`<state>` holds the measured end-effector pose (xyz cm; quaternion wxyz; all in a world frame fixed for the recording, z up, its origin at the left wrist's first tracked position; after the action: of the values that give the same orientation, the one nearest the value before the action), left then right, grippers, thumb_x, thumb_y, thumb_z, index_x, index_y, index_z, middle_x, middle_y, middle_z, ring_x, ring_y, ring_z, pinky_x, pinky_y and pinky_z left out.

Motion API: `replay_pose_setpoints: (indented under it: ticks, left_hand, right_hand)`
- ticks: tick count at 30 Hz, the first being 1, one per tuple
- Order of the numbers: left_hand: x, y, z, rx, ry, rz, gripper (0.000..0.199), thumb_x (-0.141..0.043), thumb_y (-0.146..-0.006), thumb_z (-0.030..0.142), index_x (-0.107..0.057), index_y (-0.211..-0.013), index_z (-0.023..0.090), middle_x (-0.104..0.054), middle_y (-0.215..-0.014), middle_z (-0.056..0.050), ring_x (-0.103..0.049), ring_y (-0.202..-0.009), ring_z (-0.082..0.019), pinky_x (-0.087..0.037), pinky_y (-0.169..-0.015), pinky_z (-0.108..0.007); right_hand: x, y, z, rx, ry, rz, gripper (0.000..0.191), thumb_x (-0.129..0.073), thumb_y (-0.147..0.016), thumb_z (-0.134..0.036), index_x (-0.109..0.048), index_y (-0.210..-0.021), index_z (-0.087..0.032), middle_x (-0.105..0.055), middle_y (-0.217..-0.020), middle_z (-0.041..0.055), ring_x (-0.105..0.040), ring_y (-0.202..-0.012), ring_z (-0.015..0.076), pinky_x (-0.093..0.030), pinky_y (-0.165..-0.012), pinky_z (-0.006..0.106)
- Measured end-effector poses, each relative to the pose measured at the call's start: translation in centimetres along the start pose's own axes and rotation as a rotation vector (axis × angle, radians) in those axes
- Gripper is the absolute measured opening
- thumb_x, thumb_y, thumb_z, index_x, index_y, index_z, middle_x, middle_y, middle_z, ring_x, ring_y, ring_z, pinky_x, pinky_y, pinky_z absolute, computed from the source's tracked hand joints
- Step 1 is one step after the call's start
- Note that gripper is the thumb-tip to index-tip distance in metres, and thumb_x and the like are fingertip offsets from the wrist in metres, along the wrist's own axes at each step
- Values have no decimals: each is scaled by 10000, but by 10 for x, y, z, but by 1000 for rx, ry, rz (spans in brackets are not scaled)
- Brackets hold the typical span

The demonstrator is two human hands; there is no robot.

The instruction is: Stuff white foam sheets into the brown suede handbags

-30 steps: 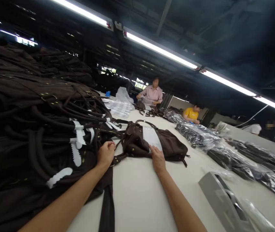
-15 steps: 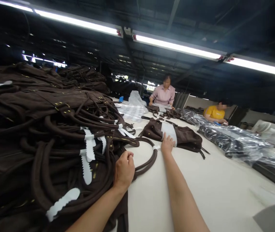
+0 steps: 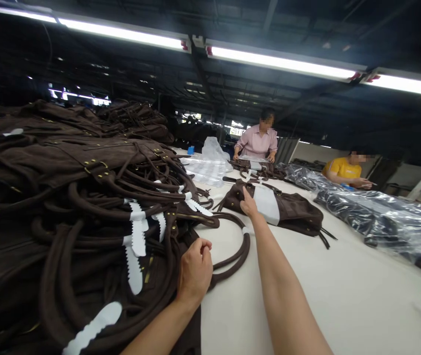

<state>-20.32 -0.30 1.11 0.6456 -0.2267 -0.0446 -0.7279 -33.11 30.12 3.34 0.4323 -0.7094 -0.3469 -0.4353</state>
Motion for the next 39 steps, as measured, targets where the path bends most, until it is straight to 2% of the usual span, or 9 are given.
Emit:
replay_pose_setpoints:
  ticks: [6, 11, 14, 17, 22, 26, 29, 33, 39]
  left_hand:
    - [0, 3, 2, 18, -42, -20, 213, -457, -848, 119, -629, -801, 237, -720, -849, -4, -672, -837, -165, -440, -736, -268]
    - [0, 3, 4, 24, -96, -48, 214, -468, -839, 115, -635, -780, 236, -707, -774, -5, -658, -775, -165, -416, -691, -267]
    - [-1, 2, 3, 38, -102, -62, 208, -467, -844, 126, -634, -787, 236, -705, -787, -8, -653, -785, -170, -405, -692, -273]
    - [-2, 3, 3, 47, -109, -70, 208, -465, -845, 129, -632, -791, 240, -702, -800, -7, -640, -774, -167, -388, -685, -275]
    - [-2, 3, 5, 18, -98, -81, 225, -442, -843, 110, -619, -791, 239, -691, -815, -14, -621, -758, -168, -366, -671, -281]
    - [1, 5, 7, -4, -73, -59, 249, -418, -825, 66, -598, -764, 227, -692, -832, -31, -624, -779, -175, -381, -705, -293]
    - [2, 6, 8, -20, -60, -38, 251, -426, -818, 60, -602, -763, 229, -699, -842, -38, -635, -803, -178, -403, -731, -296]
    - [2, 3, 8, -33, -79, -17, 247, -450, -806, 58, -629, -780, 226, -711, -846, -46, -653, -825, -183, -438, -762, -294]
    - [7, 16, 18, -129, -190, -20, 307, -413, -808, 16, -653, -835, 205, -707, -879, -72, -667, -844, -187, -492, -783, -303]
  right_hand:
    - [-34, 15, -11, 76, 64, -170, 750, -359, -854, -89, -230, -1540, -363, -385, -1552, -9, -246, -1468, 235, -181, -1144, 635]
    - [-30, 21, -28, 97, 141, -211, 626, -376, -883, -81, -430, -1456, -328, -435, -1521, 48, -250, -1453, 305, -148, -1093, 710]
    - [-29, 15, -48, 109, 148, -218, 473, -406, -897, -87, -578, -1328, -176, -436, -1499, 149, -266, -1444, 306, -180, -1142, 587]
    - [-35, 11, -60, 52, 111, -228, 420, -478, -906, -133, -543, -1311, -43, -465, -1415, 260, -452, -1319, 310, -349, -1079, 438]
    - [-25, 10, -50, -56, 8, -228, 363, -545, -959, -338, -558, -1255, -128, -629, -1207, 119, -628, -1040, 224, -488, -928, 426]
    - [9, 28, -51, -51, -63, -129, 394, -400, -951, -185, -581, -1292, -106, -625, -1281, 137, -579, -1187, 229, -441, -1029, 394]
    - [25, 74, -56, -45, -93, -35, 555, -249, -897, -113, -523, -1375, -46, -539, -1405, 184, -475, -1335, 258, -372, -1114, 404]
    - [10, 190, -44, 70, -223, 1, 552, -333, -891, -274, -557, -1349, -63, -538, -1413, 170, -499, -1327, 271, -424, -1098, 419]
    - [-17, 375, -29, 411, -315, 36, 415, -473, -896, -316, -655, -1268, -327, -602, -1359, 21, -580, -1247, 256, -524, -1027, 410]
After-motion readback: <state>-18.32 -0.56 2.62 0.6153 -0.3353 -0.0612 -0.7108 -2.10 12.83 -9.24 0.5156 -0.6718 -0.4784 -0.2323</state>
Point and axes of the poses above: each hand's wrist, its own y-axis away from the middle knuckle, its own x-axis out of the back of the hand, z = x × y, the point moved 6 cm from there along -y, towards the middle knuckle
